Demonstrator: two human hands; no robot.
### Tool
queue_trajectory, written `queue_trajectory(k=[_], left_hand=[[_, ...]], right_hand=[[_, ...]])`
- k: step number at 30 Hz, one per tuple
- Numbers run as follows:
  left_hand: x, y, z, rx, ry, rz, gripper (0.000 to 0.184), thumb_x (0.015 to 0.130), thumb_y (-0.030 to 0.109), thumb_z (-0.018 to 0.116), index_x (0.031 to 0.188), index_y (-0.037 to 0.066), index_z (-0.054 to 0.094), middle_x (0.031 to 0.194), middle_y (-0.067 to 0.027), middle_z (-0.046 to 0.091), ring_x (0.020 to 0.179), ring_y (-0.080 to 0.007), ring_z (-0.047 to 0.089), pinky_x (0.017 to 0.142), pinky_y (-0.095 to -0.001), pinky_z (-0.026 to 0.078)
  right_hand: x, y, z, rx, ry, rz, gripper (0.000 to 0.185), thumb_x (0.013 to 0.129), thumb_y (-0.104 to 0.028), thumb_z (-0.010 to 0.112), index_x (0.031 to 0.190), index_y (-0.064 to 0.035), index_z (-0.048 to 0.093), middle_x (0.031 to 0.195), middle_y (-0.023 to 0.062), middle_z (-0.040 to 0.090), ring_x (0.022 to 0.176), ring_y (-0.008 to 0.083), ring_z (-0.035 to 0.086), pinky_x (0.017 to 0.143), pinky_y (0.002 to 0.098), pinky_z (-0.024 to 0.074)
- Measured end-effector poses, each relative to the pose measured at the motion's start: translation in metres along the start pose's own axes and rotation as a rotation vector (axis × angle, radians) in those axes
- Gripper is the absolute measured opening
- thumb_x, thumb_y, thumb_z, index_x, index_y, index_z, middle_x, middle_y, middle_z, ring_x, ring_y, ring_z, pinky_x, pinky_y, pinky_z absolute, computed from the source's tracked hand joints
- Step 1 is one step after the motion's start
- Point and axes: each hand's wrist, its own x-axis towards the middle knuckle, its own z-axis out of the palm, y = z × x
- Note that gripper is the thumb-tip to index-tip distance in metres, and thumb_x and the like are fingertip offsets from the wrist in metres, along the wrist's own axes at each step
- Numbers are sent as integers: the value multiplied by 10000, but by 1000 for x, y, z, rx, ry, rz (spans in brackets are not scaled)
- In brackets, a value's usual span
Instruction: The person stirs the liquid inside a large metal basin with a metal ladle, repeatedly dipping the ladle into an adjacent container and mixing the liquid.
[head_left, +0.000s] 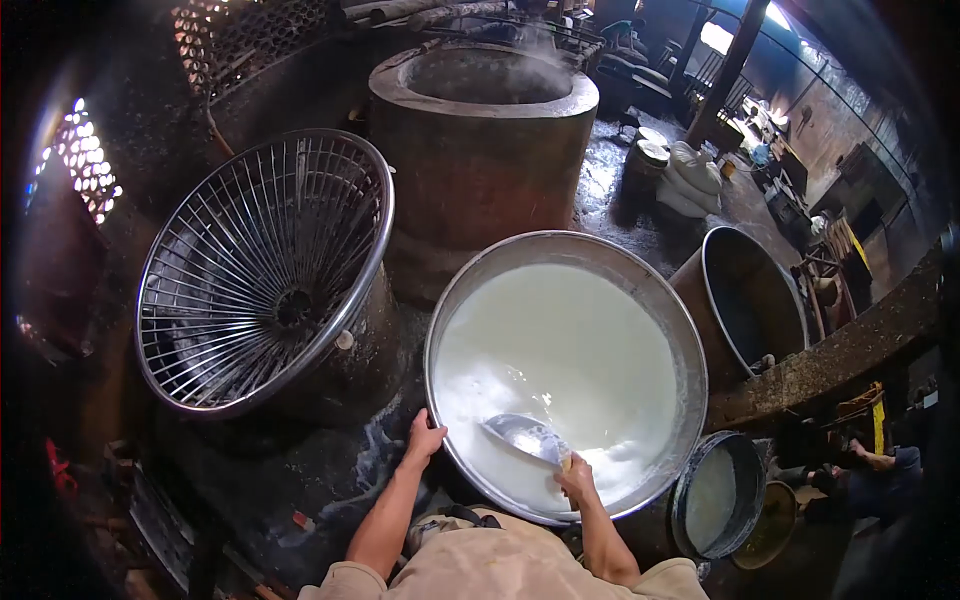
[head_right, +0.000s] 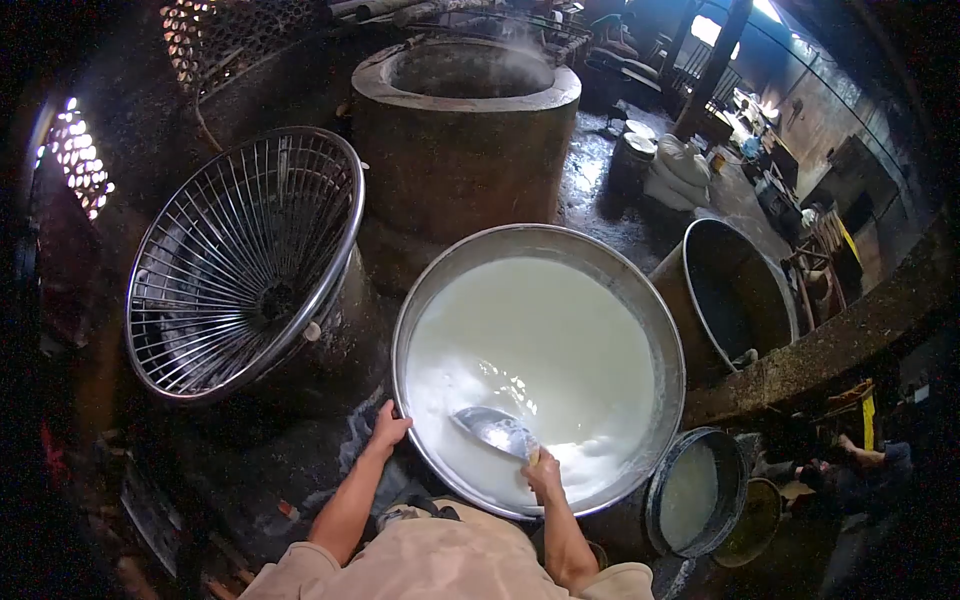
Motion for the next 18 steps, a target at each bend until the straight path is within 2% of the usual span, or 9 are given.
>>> queue_trajectory(k=[2, 6, 7, 11, 13, 14, 15, 17, 18], left_hand=[[-15, 22, -3, -103, 45, 21, 430, 686, 44, 684, 1093, 17, 550, 982, -145, 656, 912, -247, 631, 793, -348, 484], [-1, 3, -6, 12, -40, 26, 432, 680, 61, 702, 1085, 27, 555, 961, -143, 658, 909, -256, 632, 784, -353, 485], [-1, 2, -3, -26, -23, 93, 326, 719, -18, 666, 1019, 18, 543, 891, -77, 631, 827, -180, 590, 742, -313, 464], [12, -15, 0, 40, -23, 88, 326, 728, -21, 679, 1022, 29, 547, 915, -69, 651, 850, -179, 601, 754, -313, 469], [13, -18, -1, 7, -79, 117, 449, 680, 76, 728, 1090, 42, 549, 1000, -166, 649, 960, -318, 618, 825, -394, 471], [12, -18, 0, 8, -83, 116, 449, 680, 76, 728, 1090, 42, 549, 1000, -166, 649, 960, -318, 618, 825, -394, 471], [10, -18, 2, -22, -20, 112, 448, 682, 77, 729, 1091, 45, 548, 1015, -168, 644, 978, -322, 612, 834, -395, 468], [6, -16, 2, 24, 57, 155, 448, 684, 96, 735, 1088, 48, 546, 1057, -165, 633, 1016, -325, 599, 853, -398, 465], [3, -5, -2, 26, 55, 156, 448, 684, 96, 735, 1088, 48, 546, 1057, -165, 633, 1016, -325, 599, 853, -398, 465]], right_hand=[[-14, -10, 7, 13, 2, -5, 369, 634, -111, 631, 982, 5, 587, 671, 159, 636, 516, 240, 625, 451, 371, 534], [-52, -58, -10, 26, -79, 8, 429, 639, -112, 647, 1051, -10, 580, 674, 129, 627, 504, 206, 603, 454, 344, 519], [-57, -70, -19, 22, -106, 0, 440, 645, -102, 653, 1070, -15, 577, 678, 115, 624, 501, 187, 589, 449, 331, 511], [-42, -119, -63, -47, -166, -89, 503, 660, -50, 671, 1153, -39, 567, 697, 87, 622, 519, 144, 571, 424, 305, 483], [-34, -168, -85, -121, -165, -200, 509, 660, -56, 669, 1160, -46, 576, 708, 92, 642, 525, 150, 587, 440, 308, 495], [-26, -194, -89, -204, -108, -236, 505, 661, -66, 669, 1156, -43, 576, 709, 117, 646, 524, 182, 605, 442, 316, 491], [-18, -217, -87, -293, -48, -261, 478, 672, -81, 642, 1141, -32, 569, 764, 171, 660, 633, 289, 652, 552, 384, 528], [34, -212, -59, -441, 252, -575, 437, 674, -92, 615, 1105, -38, 571, 874, 222, 652, 824, 373, 639, 726, 452, 524], [65, -205, -44, -498, 322, -621, 395, 678, -92, 586, 1068, -28, 580, 881, 222, 652, 778, 378, 637, 637, 444, 529]])
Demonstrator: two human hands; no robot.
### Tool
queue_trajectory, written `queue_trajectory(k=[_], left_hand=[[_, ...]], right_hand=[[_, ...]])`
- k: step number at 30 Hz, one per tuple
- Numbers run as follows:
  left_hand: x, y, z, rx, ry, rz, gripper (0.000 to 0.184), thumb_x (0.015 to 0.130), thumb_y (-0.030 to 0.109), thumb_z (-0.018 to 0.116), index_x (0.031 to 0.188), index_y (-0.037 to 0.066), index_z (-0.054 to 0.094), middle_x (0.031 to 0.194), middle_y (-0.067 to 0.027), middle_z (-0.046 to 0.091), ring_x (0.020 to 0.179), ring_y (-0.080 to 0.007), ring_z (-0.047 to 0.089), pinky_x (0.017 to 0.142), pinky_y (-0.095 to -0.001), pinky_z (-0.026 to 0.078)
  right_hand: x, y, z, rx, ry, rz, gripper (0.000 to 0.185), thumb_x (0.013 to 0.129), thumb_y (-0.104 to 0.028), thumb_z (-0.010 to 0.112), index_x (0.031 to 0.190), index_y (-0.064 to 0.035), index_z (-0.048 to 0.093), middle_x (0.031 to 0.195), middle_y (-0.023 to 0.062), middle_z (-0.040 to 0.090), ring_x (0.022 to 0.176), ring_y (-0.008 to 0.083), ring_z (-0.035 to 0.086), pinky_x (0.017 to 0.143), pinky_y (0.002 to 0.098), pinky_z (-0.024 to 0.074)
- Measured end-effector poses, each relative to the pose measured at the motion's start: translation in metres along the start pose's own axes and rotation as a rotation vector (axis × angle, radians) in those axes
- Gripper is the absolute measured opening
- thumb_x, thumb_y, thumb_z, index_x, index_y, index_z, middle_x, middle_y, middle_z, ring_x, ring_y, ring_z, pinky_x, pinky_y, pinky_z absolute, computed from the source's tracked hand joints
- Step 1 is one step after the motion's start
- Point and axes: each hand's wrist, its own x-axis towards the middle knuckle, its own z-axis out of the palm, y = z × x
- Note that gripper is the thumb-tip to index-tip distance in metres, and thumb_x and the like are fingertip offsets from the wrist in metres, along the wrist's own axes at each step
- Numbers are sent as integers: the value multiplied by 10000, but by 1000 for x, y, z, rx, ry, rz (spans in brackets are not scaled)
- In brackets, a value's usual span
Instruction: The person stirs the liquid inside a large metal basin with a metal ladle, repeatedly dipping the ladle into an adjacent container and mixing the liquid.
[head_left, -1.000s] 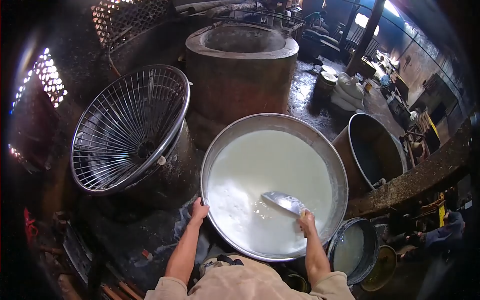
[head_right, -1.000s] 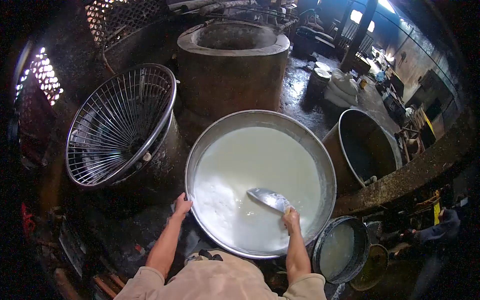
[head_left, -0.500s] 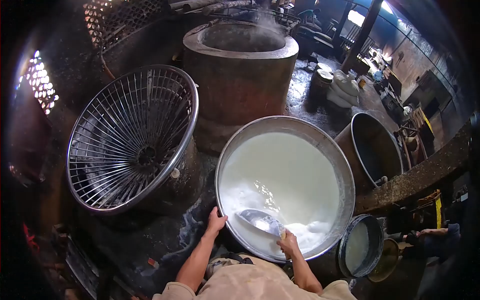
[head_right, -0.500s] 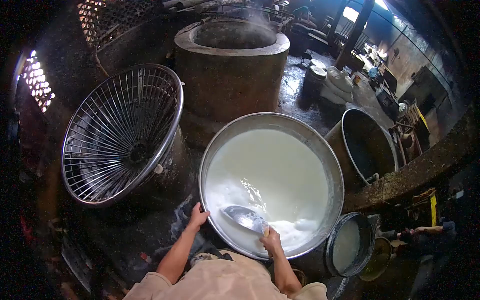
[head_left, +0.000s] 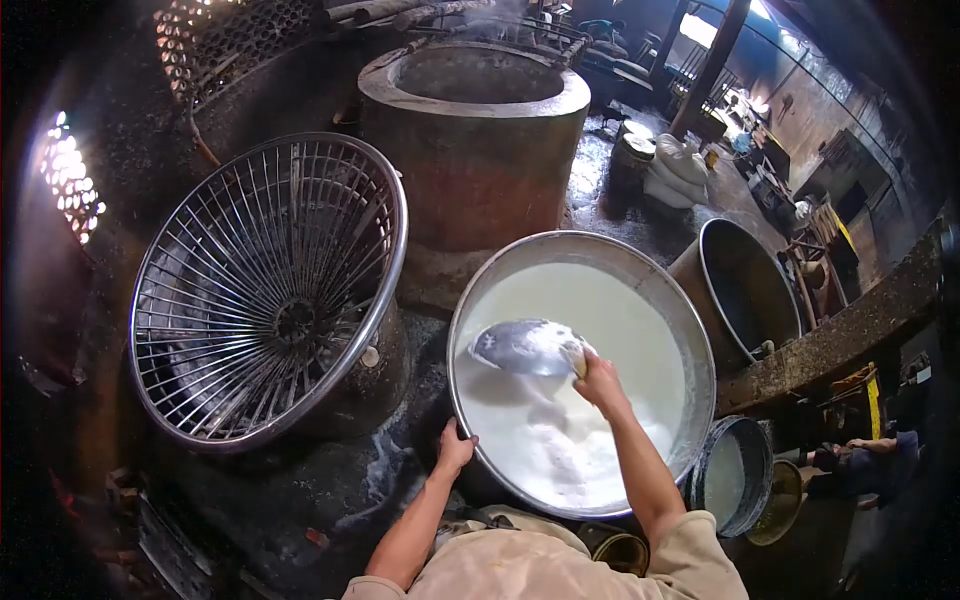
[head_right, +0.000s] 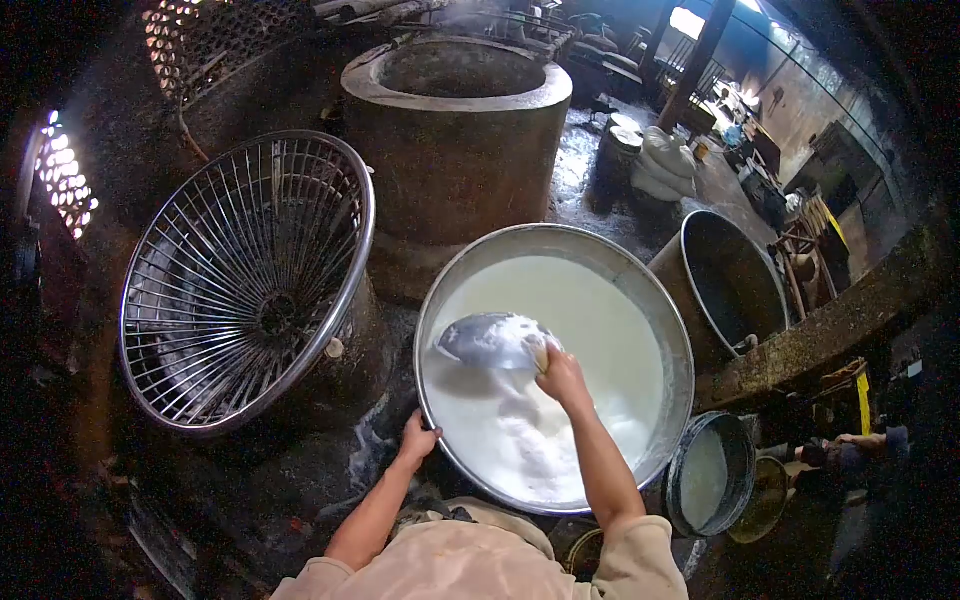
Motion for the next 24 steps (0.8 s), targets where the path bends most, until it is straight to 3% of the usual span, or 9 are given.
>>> queue_trajectory(k=[1, 2, 5, 9, 11, 18, 19, 20, 24], left_hand=[[-3, 17, -7, 41, -47, -78, 453, 685, 107, 736, 1093, 51, 547, 1062, -166, 632, 1018, -328, 598, 853, -399, 465], [-6, 26, -11, 84, -93, -156, 459, 685, 118, 737, 1099, 55, 547, 1068, -166, 632, 1021, -331, 597, 854, -400, 465], [-1, 9, -5, 100, -52, -103, 451, 684, 129, 734, 1091, 62, 550, 1059, -160, 637, 1006, -333, 601, 846, -404, 465], [-2, 16, -7, 90, -55, -95, 435, 683, 121, 731, 1079, 68, 558, 1041, -153, 644, 1001, -329, 604, 842, -403, 465], [3, 5, -3, 23, -98, -155, 418, 685, 111, 724, 1070, 64, 566, 1032, -146, 649, 997, -318, 609, 840, -394, 467], [-6, 25, -5, 33, -30, -161, 397, 691, 51, 682, 1073, 53, 577, 1014, -134, 660, 961, -271, 628, 819, -360, 480], [-6, 23, -4, -34, -49, -169, 386, 689, 28, 664, 1065, 37, 580, 1001, -132, 662, 939, -254, 631, 808, -347, 483], [5, 1, -1, -79, -116, -121, 418, 709, -16, 659, 1106, -24, 528, 923, -95, 623, 811, -174, 579, 691, -298, 469], [-7, 22, -3, -27, -79, -117, 314, 722, 8, 635, 1027, 7, 557, 808, -40, 587, 726, -141, 537, 629, -286, 436]], right_hand=[[14, 10, 23, -70, 59, -42, 357, 683, -92, 558, 1031, -18, 588, 888, 222, 653, 732, 383, 636, 547, 437, 533], [21, 14, 34, -69, 60, -42, 357, 683, -92, 558, 1031, -18, 588, 888, 222, 653, 732, 383, 636, 547, 437, 533], [26, 22, 52, -72, -252, 168, 298, 706, -92, 545, 993, -30, 598, 896, 197, 659, 776, 356, 650, 644, 441, 559], [-4, 55, 74, -90, -320, 182, 278, 709, -93, 554, 977, -37, 605, 898, 179, 664, 797, 353, 648, 669, 443, 550], [-24, 72, 81, -92, -364, 285, 260, 699, -115, 632, 951, -54, 639, 976, 182, 651, 949, 353, 615, 807, 446, 508], [-101, 133, 86, -99, -349, 333, 223, 732, -163, 616, 910, -36, 663, 942, 208, 654, 939, 362, 618, 795, 454, 508], [-113, 142, 85, -119, -355, 309, 248, 761, -206, 585, 921, -34, 661, 953, 215, 649, 941, 375, 614, 802, 465, 501], [-123, 150, 84, -116, -358, 313, 248, 761, -206, 585, 921, -34, 661, 953, 215, 649, 941, 375, 614, 802, 465, 501], [-165, 175, 59, -90, -408, 404, 246, 803, -176, 529, 991, -37, 605, 1012, 203, 631, 996, 387, 568, 856, 476, 463]])
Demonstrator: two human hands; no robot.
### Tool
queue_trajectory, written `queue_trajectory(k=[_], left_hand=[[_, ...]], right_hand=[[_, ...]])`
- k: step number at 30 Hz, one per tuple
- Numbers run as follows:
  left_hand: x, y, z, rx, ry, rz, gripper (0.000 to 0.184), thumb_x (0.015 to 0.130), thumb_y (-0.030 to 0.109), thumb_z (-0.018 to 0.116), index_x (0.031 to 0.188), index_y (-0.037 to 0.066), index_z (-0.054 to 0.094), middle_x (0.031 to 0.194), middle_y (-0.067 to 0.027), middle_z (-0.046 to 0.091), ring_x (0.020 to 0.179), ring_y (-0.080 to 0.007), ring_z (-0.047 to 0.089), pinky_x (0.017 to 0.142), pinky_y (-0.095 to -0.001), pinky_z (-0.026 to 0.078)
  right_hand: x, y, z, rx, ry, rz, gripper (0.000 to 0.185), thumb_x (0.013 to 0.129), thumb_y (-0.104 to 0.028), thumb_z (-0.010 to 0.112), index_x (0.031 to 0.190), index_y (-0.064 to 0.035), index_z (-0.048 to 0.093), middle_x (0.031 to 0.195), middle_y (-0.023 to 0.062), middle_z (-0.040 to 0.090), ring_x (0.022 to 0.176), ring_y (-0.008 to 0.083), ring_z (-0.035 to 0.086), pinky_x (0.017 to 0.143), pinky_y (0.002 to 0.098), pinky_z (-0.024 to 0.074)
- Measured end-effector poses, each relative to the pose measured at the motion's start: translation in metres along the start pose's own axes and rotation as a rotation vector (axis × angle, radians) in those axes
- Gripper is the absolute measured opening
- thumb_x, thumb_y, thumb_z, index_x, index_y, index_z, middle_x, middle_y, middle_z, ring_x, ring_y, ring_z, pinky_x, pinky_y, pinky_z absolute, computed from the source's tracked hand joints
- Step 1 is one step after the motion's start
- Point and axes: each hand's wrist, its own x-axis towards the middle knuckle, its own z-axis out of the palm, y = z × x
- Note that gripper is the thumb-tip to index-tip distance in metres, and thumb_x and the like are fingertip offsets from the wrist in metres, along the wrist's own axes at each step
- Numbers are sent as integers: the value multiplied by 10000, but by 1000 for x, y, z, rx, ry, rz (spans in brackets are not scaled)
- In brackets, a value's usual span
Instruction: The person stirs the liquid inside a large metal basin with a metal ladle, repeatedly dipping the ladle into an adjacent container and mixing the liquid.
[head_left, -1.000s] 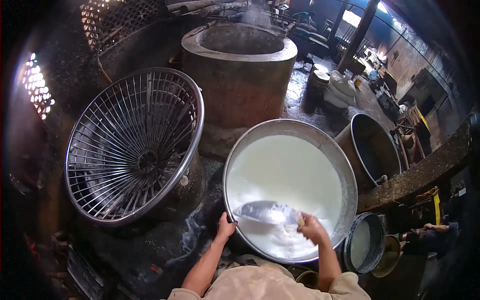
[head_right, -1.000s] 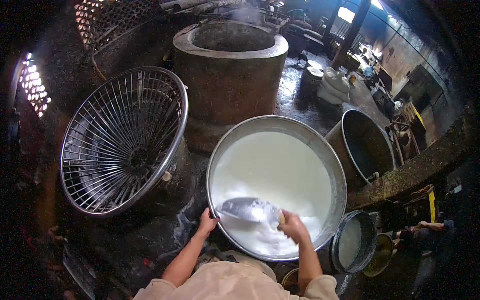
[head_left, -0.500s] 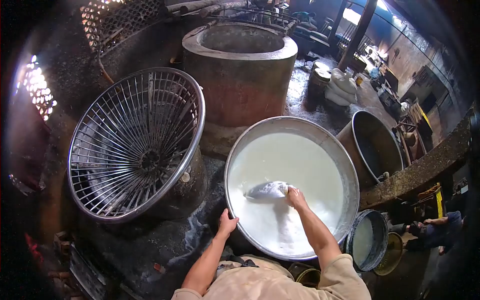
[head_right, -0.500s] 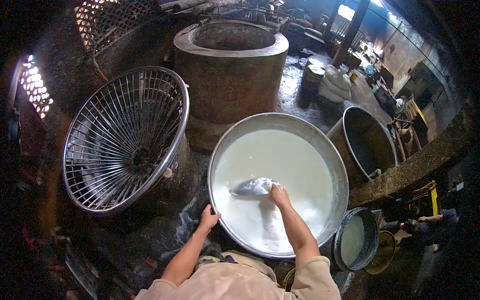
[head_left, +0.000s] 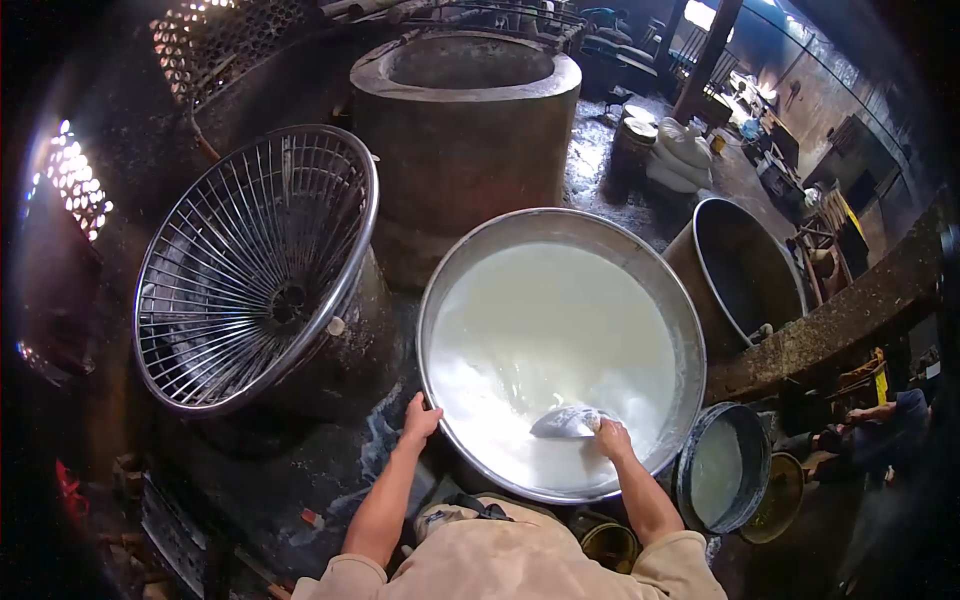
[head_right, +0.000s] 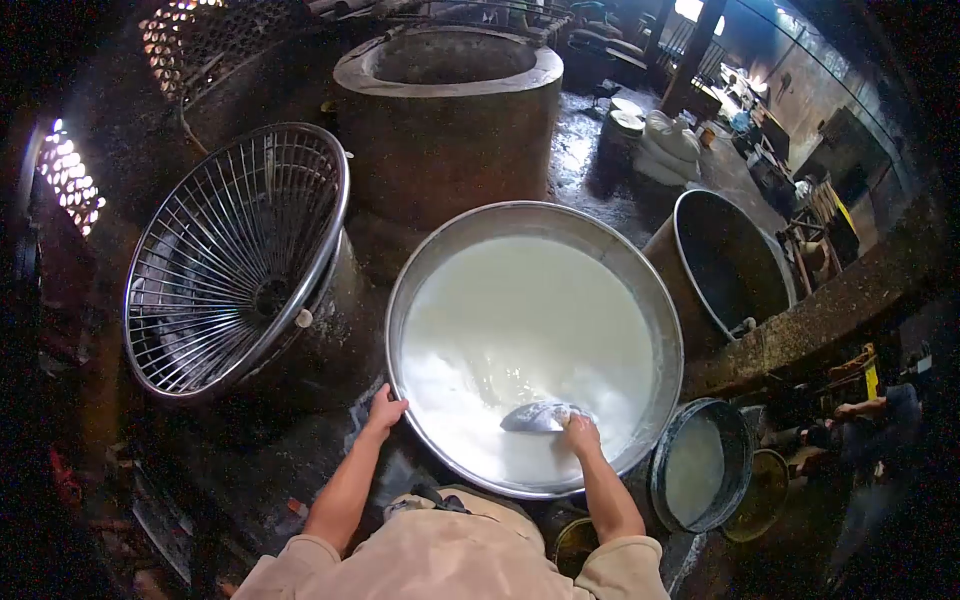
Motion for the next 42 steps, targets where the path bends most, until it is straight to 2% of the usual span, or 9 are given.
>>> queue_trajectory(k=[6, 13, 16, 20, 23, 25, 28, 36, 42], left_hand=[[2, -6, 5, -49, 5, -62, 374, 724, -38, 592, 1094, 0, 555, 902, -51, 618, 804, -146, 564, 713, -288, 459], [7, -21, 16, -121, 123, -6, 396, 734, -48, 539, 1126, 6, 558, 969, -95, 640, 885, -194, 596, 791, -306, 463], [-5, -3, 19, -89, 153, -70, 420, 727, -62, 518, 1139, 6, 563, 1024, -94, 638, 927, -198, 590, 837, -307, 450], [3, -14, 19, -40, 192, 12, 400, 715, -54, 528, 1107, 3, 582, 994, -99, 645, 900, -193, 595, 811, -306, 456], [0, -8, 19, -50, 180, -9, 363, 696, -36, 503, 1049, -4, 581, 930, -117, 648, 862, -212, 598, 765, -321, 460], [7, -16, 18, -23, 194, -13, 400, 699, -37, 531, 1096, -13, 572, 973, -123, 646, 877, -208, 600, 781, -314, 462], [7, -11, 16, 47, 207, -41, 465, 700, -25, 570, 1165, -30, 548, 1030, -136, 641, 903, -206, 600, 805, -309, 462], [0, -6, 15, 78, 183, -2, 327, 681, 32, 560, 1007, 9, 579, 919, -166, 653, 881, -289, 624, 759, -364, 473], [-8, 5, 10, 115, 180, 21, 261, 701, 30, 670, 937, 1, 564, 849, -108, 647, 790, -212, 618, 702, -352, 481]], right_hand=[[-55, 67, -45, 47, 1, -92, 371, 676, -137, 591, 1032, -32, 607, 954, 213, 649, 930, 394, 599, 822, 472, 473], [-95, 93, -170, 102, 1, -113, 474, 646, -99, 610, 1118, -53, 608, 923, 212, 660, 877, 347, 645, 784, 415, 501], [-82, 101, -200, 322, 6, 32, 439, 684, -154, 613, 1119, -98, 614, 998, 241, 629, 966, 399, 595, 837, 447, 472], [-11, 111, -168, 328, 493, -21, 505, 674, -108, 615, 1177, -97, 572, 955, 240, 643, 912, 410, 613, 799, 445, 482], [40, 114, -126, 203, 702, -27, 313, 666, -26, 544, 970, 4, 611, 742, 195, 651, 700, 291, 661, 646, 411, 518], [48, 100, -112, 699, 360, 192, 239, 667, -44, 534, 893, 7, 593, 651, 172, 625, 556, 275, 637, 481, 404, 516], [66, 94, -76, 491, 326, 151, 225, 664, -65, 546, 876, -5, 588, 597, 149, 600, 445, 236, 586, 368, 370, 480], [23, 29, -10, 548, 113, 150, 221, 662, -71, 552, 871, -12, 589, 596, 126, 599, 460, 212, 586, 392, 360, 493], [-18, -26, 27, 650, 22, 118, 313, 661, -94, 596, 965, -21, 607, 627, 113, 614, 477, 194, 586, 411, 341, 508]])
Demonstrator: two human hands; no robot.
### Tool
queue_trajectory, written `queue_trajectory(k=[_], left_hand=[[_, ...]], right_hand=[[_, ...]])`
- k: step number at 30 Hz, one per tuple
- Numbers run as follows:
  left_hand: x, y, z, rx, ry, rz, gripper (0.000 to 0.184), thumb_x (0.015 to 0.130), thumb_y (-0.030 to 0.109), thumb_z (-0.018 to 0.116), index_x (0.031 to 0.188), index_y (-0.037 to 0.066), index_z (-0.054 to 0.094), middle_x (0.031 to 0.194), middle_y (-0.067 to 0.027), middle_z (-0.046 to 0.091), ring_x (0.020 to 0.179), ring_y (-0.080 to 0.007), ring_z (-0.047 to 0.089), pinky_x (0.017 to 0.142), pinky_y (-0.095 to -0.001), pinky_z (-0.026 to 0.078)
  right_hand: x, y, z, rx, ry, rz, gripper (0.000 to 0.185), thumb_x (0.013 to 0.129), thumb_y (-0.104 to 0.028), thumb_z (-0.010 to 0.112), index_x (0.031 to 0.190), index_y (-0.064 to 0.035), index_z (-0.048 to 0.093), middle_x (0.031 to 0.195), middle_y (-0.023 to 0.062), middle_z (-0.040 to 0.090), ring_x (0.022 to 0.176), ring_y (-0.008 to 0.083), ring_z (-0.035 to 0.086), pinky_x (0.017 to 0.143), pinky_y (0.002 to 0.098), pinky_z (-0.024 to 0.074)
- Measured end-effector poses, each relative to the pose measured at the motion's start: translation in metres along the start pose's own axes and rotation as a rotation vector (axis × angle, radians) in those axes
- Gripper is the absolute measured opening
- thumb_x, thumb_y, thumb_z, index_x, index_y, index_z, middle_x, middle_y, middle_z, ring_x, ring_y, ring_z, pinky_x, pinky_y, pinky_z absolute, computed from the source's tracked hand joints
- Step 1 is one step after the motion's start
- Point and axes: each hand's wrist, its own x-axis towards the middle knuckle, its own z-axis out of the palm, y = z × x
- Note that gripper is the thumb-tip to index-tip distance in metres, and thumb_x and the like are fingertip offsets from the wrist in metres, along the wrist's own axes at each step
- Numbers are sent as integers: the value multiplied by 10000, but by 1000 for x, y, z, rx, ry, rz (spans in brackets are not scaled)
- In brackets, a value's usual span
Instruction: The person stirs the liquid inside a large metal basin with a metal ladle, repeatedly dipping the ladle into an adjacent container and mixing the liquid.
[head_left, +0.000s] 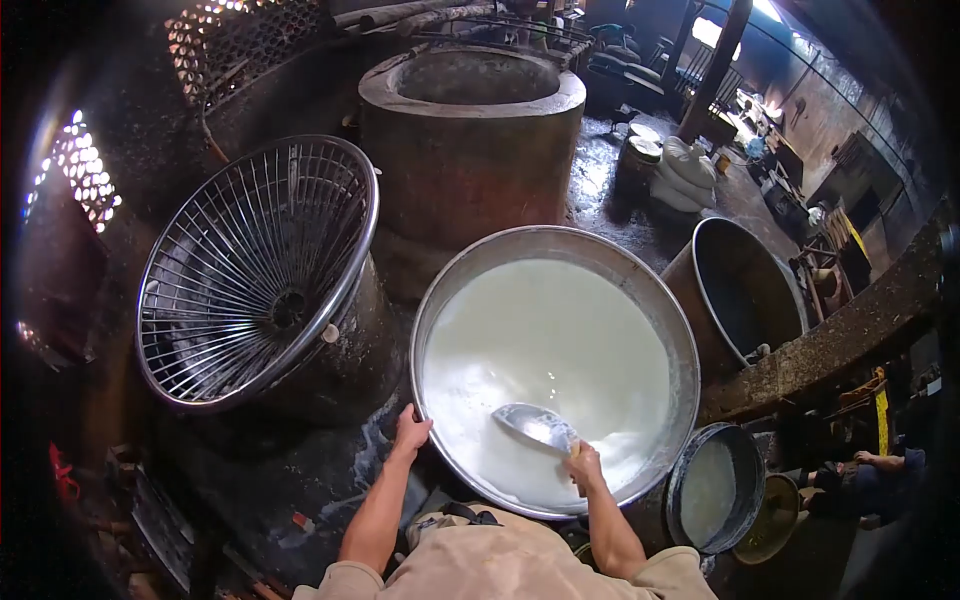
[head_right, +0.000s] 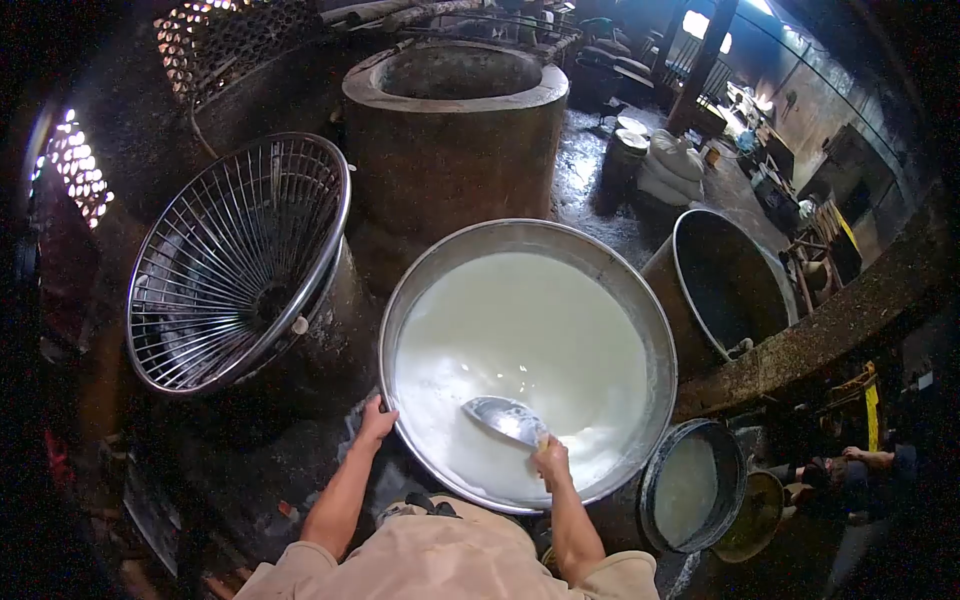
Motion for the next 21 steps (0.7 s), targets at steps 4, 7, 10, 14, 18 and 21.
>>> queue_trajectory(k=[4, 7, 10, 14, 18, 21], left_hand=[[11, -17, -2, -106, -79, -11, 274, 682, 23, 690, 934, 9, 584, 835, -91, 646, 754, -197, 611, 690, -335, 482], [14, -23, -1, -164, -138, -24, 277, 708, 10, 672, 974, 16, 594, 839, -70, 636, 764, -174, 592, 699, -321, 474], [20, -35, 1, -135, -141, 15, 289, 683, 74, 713, 944, 23, 600, 817, -90, 647, 760, -205, 619, 696, -344, 482], [21, -35, 2, -105, -139, 32, 277, 680, 74, 710, 926, 26, 591, 807, -94, 647, 755, -219, 622, 687, -346, 477], [11, -12, -12, -76, -176, 22, 343, 688, 54, 720, 1008, 27, 598, 905, -114, 668, 860, -233, 639, 764, -345, 478], [6, -2, -17, -64, -166, 52, 409, 684, 82, 729, 1065, 30, 591, 995, -150, 662, 958, -277, 630, 828, -358, 472]], right_hand=[[-43, -42, 17, -40, -67, 16, 384, 645, -103, 609, 1013, 7, 593, 687, 162, 643, 531, 245, 634, 463, 368, 545], [-64, -63, 24, -19, -121, 33, 427, 645, -118, 628, 1052, -4, 573, 685, 154, 639, 529, 236, 630, 484, 355, 548], [-84, -101, 13, -8, -162, 22, 451, 654, -97, 639, 1089, -8, 558, 714, 151, 642, 541, 213, 632, 491, 339, 545], [-81, -154, -26, 95, -247, -39, 511, 687, 21, 652, 1179, 10, 514, 729, 100, 611, 517, 165, 581, 428, 306, 501], [-47, -235, -51, -196, -167, -277, 582, 669, -21, 671, 1231, -53, 526, 711, 105, 628, 527, 148, 589, 439, 300, 496], [26, -236, -7, -400, 180, -622, 503, 658, -77, 604, 1156, -39, 548, 796, 212, 649, 744, 361, 640, 702, 432, 532]])
